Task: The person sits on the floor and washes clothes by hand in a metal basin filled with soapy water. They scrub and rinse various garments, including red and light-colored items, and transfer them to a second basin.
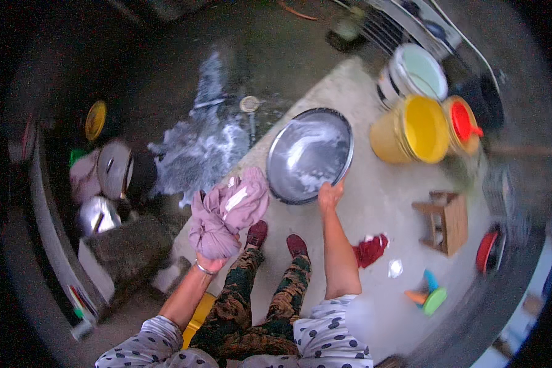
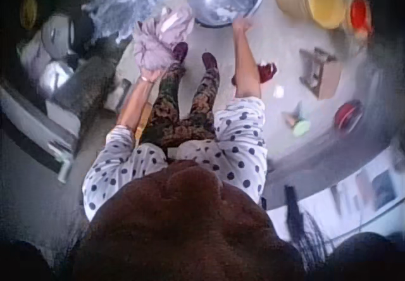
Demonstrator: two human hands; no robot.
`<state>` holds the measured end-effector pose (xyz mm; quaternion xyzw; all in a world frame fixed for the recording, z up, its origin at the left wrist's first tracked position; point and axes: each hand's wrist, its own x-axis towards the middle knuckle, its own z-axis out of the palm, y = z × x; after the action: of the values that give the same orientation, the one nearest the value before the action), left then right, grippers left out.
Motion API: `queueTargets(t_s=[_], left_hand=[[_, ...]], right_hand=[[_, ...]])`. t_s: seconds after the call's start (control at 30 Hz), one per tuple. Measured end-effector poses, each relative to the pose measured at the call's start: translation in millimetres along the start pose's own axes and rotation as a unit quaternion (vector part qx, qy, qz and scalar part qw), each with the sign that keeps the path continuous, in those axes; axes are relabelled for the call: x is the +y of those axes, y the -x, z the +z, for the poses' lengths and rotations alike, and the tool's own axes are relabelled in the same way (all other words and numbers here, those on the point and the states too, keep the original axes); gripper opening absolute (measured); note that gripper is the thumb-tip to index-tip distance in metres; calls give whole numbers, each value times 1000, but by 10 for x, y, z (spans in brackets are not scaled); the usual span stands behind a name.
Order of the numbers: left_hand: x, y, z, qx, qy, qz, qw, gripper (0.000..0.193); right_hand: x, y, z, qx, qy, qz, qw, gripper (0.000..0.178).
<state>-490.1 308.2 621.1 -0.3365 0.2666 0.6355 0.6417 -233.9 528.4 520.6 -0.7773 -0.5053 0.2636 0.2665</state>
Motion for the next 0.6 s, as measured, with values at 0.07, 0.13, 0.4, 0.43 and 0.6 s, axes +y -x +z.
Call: queueTargets(t_s=[0.07, 0.13, 0.4, 0.43, 0.6], left_hand=[[214, -78, 101, -29, -51, -42, 997, 62], [-200, 238, -168, -31, -75, -33, 996, 62], [-24, 202, -302, -161, -216, -270, 925, 58], [-15, 93, -417, -176, -213, -304, 912, 57], [156, -402, -885, -187, -326, -354, 856, 58]], right_hand=[[494, 366, -330, 33, -28, 97, 994, 49], [1278, 1213, -834, 75, -143, 167, 973, 39], [1464, 3444, -1143, 219, -391, 324, 833, 28], [1548, 3672, -1053, 240, -427, 318, 812, 29], [2195, 4640, -311, 371, -465, 298, 747, 30]])
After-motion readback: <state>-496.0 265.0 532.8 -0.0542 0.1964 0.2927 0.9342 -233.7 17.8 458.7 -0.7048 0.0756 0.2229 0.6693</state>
